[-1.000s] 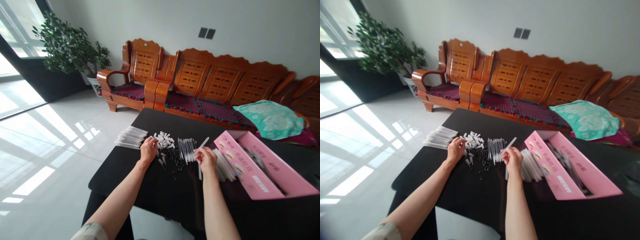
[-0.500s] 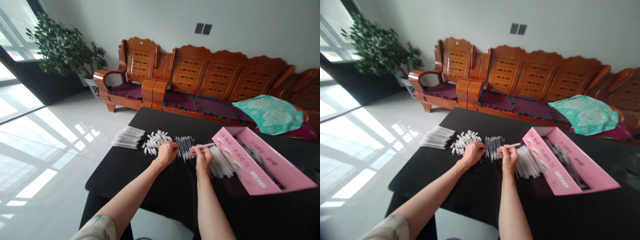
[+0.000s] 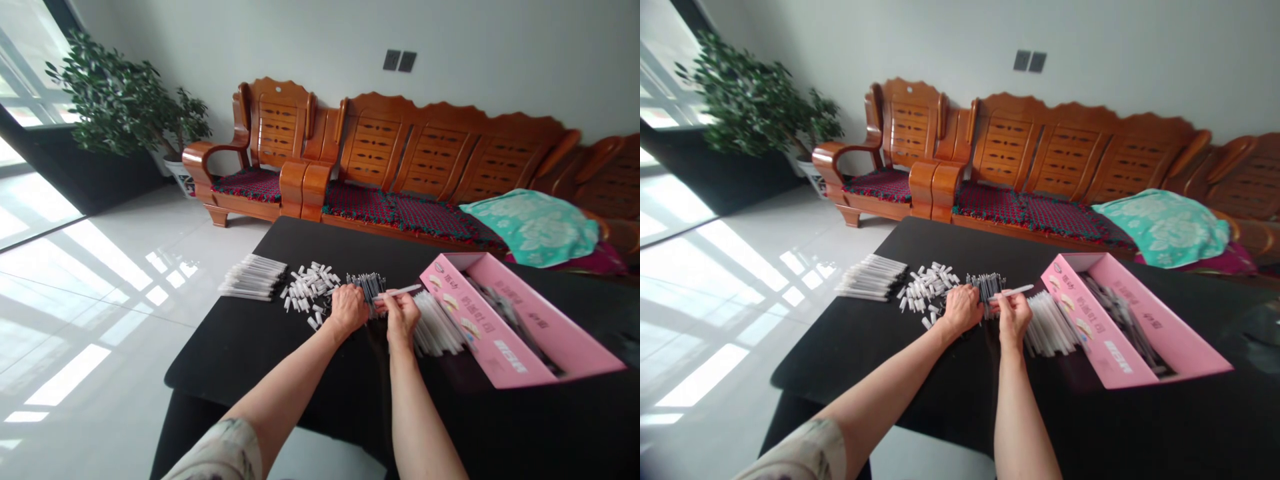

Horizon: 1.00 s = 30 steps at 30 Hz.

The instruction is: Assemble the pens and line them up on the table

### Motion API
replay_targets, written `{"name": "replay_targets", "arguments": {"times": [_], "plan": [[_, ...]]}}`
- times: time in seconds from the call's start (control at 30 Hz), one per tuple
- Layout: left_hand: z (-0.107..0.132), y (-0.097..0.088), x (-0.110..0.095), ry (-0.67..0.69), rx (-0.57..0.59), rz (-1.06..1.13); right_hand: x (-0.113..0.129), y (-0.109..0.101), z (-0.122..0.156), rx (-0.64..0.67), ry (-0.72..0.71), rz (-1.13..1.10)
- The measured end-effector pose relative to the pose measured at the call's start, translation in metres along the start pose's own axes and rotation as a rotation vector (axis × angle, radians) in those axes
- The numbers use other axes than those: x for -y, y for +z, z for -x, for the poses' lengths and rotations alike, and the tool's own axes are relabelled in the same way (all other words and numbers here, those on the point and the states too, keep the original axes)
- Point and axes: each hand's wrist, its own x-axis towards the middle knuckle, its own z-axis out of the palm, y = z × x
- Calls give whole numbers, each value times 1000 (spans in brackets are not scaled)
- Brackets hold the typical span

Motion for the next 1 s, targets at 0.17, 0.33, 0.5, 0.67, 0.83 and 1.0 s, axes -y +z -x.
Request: {"name": "replay_targets", "arguments": {"times": [0.17,0.33,0.5,0.67,0.83,1.0], "plan": [[-4,-7,-3,-45,72,24,2,0,1,8,-2,-10],[-9,-12,-5,-109,176,38,2,0,2,20,-2,-21],[-6,-19,3,-140,84,44,6,2,3,9,28,-113],[10,-33,38,17,-39,222,11,2,3,36,99,-278],[31,-37,70,128,-109,410,12,-1,1,104,171,-403],[39,-35,78,181,-169,455,9,-4,-1,110,176,-431]]}}
